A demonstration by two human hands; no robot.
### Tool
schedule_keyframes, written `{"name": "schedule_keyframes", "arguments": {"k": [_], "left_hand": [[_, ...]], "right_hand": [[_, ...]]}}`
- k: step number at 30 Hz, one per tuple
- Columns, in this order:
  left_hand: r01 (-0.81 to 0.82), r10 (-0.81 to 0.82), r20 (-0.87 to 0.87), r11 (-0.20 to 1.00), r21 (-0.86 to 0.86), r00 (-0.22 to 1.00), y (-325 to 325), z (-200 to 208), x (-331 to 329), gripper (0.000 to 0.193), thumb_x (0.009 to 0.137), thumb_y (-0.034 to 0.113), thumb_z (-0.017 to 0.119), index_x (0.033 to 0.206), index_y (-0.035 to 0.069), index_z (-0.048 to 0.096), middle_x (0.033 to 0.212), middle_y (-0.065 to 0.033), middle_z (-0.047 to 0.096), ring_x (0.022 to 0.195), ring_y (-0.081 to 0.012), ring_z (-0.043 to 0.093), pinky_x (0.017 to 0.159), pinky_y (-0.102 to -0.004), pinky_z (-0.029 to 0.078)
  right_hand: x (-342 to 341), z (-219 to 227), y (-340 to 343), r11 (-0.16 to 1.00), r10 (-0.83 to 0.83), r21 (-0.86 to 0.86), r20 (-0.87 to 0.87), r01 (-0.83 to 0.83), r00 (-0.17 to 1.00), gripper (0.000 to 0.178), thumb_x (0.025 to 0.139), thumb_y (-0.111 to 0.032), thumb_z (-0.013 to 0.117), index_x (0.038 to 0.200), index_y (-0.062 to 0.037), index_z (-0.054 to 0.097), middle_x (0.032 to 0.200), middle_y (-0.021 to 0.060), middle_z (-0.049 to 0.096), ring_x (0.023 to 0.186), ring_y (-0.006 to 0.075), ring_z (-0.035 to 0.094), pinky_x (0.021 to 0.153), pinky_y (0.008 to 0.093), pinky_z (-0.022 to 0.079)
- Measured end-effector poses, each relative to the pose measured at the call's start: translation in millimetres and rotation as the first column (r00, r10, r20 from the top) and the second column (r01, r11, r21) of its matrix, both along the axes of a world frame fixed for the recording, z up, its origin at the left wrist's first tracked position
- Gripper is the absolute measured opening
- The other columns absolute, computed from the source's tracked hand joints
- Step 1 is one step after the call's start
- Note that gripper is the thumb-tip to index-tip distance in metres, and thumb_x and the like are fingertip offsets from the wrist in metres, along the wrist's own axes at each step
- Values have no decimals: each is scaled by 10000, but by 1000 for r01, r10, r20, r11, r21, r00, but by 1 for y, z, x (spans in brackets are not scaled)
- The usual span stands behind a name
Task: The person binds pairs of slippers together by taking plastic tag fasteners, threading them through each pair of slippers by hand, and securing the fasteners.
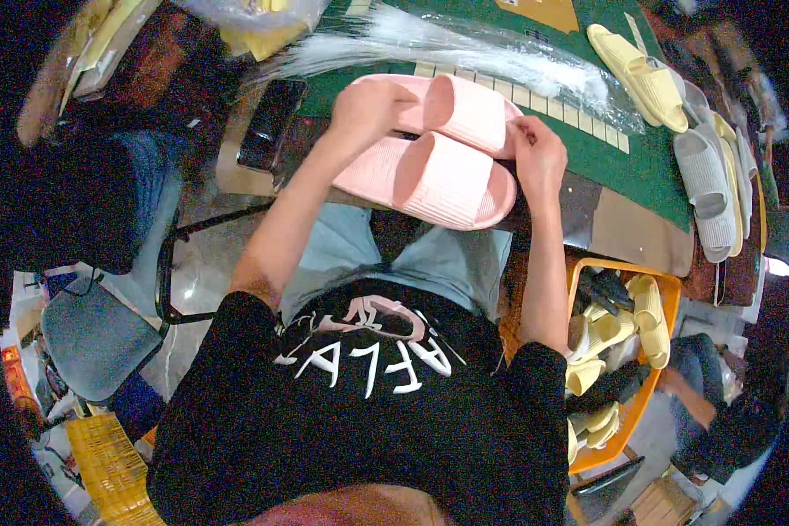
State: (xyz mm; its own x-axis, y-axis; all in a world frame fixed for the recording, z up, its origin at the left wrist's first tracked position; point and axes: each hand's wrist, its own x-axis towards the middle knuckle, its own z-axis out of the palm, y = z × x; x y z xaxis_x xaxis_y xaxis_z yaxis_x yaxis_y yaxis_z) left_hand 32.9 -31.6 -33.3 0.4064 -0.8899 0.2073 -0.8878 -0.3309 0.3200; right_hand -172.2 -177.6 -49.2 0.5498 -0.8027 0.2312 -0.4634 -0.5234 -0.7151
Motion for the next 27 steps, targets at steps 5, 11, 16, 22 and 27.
{"name": "schedule_keyframes", "arguments": {"k": [5, 11, 16, 22, 27], "left_hand": [[177, -143, -422, 983, 43, 895, -44, -12, -8, 231, 665, 95, 585, 881, 57, 657, 873, -195, 639, 816, -330, 622, 718, -400, 483], [282, -249, -445, 959, 9, 860, -51, -9, -14, 221, 682, 51, 559, 872, -48, 612, 920, -277, 603, 891, -379, 599, 741, -412, 486], [283, -204, -527, 956, 72, 825, -59, -19, -8, 264, 722, 12, 469, 945, -69, 585, 959, -302, 584, 917, -403, 585, 760, -426, 474], [193, -164, -448, 981, 20, 879, -64, -33, -2, 275, 711, 28, 464, 945, -37, 594, 939, -249, 613, 869, -376, 611, 716, -435, 489], [221, -246, -433, 969, -109, 867, -47, -9, -3, 193, 716, 83, 515, 846, 0, 633, 836, -201, 618, 808, -368, 600, 711, -424, 477]], "right_hand": [[6, -21, 2, 988, 151, 17, 99, -154, 984, 217, 823, -100, 559, 1016, -27, 627, 749, 113, 564, 716, 227, 533, 674, 323, 424], [6, -24, 9, 988, 132, -94, 102, -122, 986, 150, 766, -9, 580, 909, 8, 621, 762, 104, 568, 748, 251, 498, 701, 332, 409], [14, -28, 10, 995, 96, -55, 134, -89, 986, 125, 750, 14, 572, 864, 23, 623, 756, 103, 578, 722, 235, 502, 666, 329, 413], [22, -28, 11, 998, 13, 62, 212, -27, 977, 129, 722, 16, 576, 842, 34, 618, 710, 114, 569, 671, 210, 507, 624, 312, 420], [1, -9, 17, 992, -90, -59, 320, 115, 943, 87, 774, -47, 618, 827, 21, 617, 716, 106, 567, 628, 191, 537, 592, 286, 433]]}}
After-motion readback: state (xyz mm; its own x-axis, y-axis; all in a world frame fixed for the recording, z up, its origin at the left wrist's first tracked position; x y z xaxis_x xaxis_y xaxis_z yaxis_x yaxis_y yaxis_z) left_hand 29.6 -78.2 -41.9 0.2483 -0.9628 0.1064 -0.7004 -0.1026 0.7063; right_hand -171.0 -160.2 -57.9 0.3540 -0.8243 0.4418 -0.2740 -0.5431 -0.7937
